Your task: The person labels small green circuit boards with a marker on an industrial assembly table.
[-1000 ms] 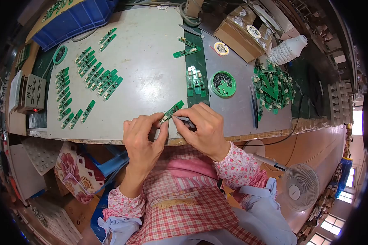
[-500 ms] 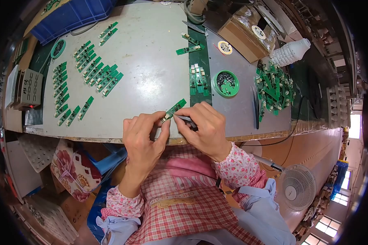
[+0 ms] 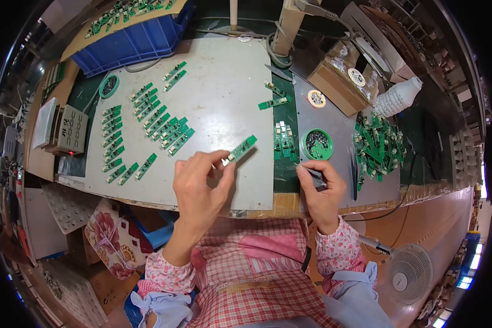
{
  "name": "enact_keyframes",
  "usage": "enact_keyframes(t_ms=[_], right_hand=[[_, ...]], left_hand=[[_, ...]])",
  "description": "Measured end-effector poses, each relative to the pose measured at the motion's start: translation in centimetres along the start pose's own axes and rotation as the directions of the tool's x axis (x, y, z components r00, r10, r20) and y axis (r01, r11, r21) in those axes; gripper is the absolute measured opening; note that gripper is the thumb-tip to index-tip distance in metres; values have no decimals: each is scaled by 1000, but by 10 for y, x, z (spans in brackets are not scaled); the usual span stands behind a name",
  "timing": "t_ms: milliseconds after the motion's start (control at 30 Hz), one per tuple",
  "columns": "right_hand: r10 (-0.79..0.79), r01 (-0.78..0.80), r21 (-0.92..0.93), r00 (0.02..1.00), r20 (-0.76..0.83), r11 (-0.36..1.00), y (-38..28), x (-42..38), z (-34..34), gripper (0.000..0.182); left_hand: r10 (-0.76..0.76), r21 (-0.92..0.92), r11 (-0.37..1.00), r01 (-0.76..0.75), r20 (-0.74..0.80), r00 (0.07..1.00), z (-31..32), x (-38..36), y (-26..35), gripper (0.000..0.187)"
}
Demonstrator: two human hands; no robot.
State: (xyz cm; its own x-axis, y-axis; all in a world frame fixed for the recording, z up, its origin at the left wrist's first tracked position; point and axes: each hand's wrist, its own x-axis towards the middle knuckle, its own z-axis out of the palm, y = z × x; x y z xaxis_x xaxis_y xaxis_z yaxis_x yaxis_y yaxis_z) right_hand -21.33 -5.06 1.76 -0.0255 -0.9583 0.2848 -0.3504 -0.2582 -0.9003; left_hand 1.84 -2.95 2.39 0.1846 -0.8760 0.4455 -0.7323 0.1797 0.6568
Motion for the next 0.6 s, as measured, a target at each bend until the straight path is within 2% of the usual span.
enact_keyframes(t_ms=[100, 167, 233, 400, 500, 600], right_hand=[[67, -66, 23, 997, -42, 998, 8, -1, -9, 11], [62, -61, 30, 997, -41, 998, 10, -3, -10, 13], [74, -73, 26, 997, -33, 997, 8, -4, -11, 13], [84, -83, 51, 996, -31, 995, 9, -2, -13, 13], [50, -48, 57, 998, -38, 997, 12, -2, -12, 13], [75, -72, 91, 997, -34, 993, 11, -1, -12, 12]], left_hand=[[75, 112, 991, -67, -63, 995, -2, 56, -24, 16], [-61, 117, 991, 59, 17, 998, -1, 95, -47, 15], [-93, 231, 970, 81, 43, 995, 2, 122, -73, 16], [-75, 478, 877, 47, 39, 996, 1, 140, -112, 25], [-131, 511, 856, 72, 81, 988, -5, 141, -109, 23], [-96, 557, 830, 34, 82, 992, -10, 143, -118, 23]])
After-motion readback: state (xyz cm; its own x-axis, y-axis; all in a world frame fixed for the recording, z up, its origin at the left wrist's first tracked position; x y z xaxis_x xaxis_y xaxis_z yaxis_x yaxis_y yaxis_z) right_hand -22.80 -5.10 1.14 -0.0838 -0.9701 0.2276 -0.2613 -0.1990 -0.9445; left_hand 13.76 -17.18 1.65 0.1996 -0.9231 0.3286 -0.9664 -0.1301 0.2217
